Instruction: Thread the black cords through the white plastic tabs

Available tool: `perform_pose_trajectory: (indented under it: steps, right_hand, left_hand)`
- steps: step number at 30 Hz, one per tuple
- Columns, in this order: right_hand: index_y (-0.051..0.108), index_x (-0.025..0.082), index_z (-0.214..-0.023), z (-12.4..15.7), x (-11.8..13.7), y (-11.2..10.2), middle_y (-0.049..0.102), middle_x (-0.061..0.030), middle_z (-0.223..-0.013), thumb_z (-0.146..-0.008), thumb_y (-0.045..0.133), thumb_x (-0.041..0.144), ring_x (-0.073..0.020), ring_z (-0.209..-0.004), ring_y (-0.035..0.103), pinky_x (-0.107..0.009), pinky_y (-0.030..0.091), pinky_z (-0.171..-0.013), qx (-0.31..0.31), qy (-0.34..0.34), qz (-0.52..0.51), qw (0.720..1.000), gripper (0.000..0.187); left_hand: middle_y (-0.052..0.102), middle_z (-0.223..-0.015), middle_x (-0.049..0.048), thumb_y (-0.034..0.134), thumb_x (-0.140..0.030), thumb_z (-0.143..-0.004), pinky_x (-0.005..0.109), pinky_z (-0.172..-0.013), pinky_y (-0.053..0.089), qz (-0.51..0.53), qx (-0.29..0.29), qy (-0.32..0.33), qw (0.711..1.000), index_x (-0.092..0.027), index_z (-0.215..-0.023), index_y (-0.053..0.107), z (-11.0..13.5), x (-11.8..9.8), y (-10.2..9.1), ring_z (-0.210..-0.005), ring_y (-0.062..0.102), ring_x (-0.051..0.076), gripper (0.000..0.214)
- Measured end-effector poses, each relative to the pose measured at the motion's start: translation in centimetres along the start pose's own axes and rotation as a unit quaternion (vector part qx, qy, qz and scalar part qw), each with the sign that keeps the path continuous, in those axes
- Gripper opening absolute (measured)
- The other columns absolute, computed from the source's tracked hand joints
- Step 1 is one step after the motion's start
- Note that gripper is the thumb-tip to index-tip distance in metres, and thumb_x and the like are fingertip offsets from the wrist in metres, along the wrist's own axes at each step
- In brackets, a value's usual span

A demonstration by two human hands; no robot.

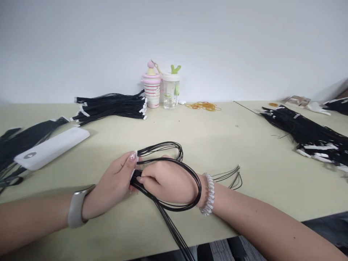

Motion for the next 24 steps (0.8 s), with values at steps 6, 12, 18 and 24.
perform_pose_trajectory:
  steps: [6,12,18,24]
  right_hand:
    - [0.054,0.014,-0.062,-0.02,-0.32,0.28,0.044,0.0061,-0.051,-0.084,0.039,0.021,-0.0018,-0.045,0.032,-0.015,0.024,-0.045,0.021,0.005,-0.033,0.999,0.027]
    - [0.053,0.013,-0.059,-0.08,-0.2,0.29,0.046,0.0054,-0.051,-0.081,0.04,0.017,-0.0018,-0.045,0.031,-0.016,0.023,-0.045,0.01,0.012,-0.008,1.0,0.026]
    - [0.052,0.012,-0.055,-0.13,0.21,-0.03,0.046,0.0054,-0.05,-0.075,0.044,0.01,-0.0018,-0.045,0.031,-0.016,0.023,-0.046,-0.014,-0.006,-0.008,1.0,0.022]
    - [0.062,0.015,-0.07,-0.23,-0.03,0.23,0.055,0.0019,-0.06,-0.083,0.039,0.016,-0.0046,-0.051,0.039,-0.018,0.028,-0.051,0.011,-0.009,-0.033,0.999,0.027]
  left_hand:
    - [0.049,-0.06,-0.0032,0.029,-0.049,-0.084,0.02,-0.037,0.042,-0.001,0.011,0.005,1.0,-0.02,-0.078,0.045,0.17,-0.02,0.29,-0.042,0.05,0.009,0.034]
    - [0.047,-0.06,-0.0032,0.03,-0.05,-0.083,0.02,-0.037,0.044,-0.006,0.014,-0.004,1.0,-0.02,-0.073,0.042,-0.07,0.15,0.42,-0.047,0.051,0.01,0.033]
    - [0.049,-0.057,-0.0029,0.028,-0.05,-0.083,0.02,-0.038,0.043,-0.029,0.024,-0.008,0.999,-0.019,-0.071,0.043,-0.1,-0.12,0.62,-0.046,0.049,0.011,0.036]
    - [0.048,-0.056,-0.0033,0.03,-0.05,-0.082,0.021,-0.037,0.042,-0.01,0.022,-0.014,1.0,-0.02,-0.071,0.042,-0.01,-0.07,0.68,-0.043,0.048,0.011,0.034]
Point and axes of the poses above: each hand's wrist, its own z-axis away from the middle knuckle, its own y-axis out of the palm, x = y × z, the point moved 8 cm from there along -z, towards the middle knuckle
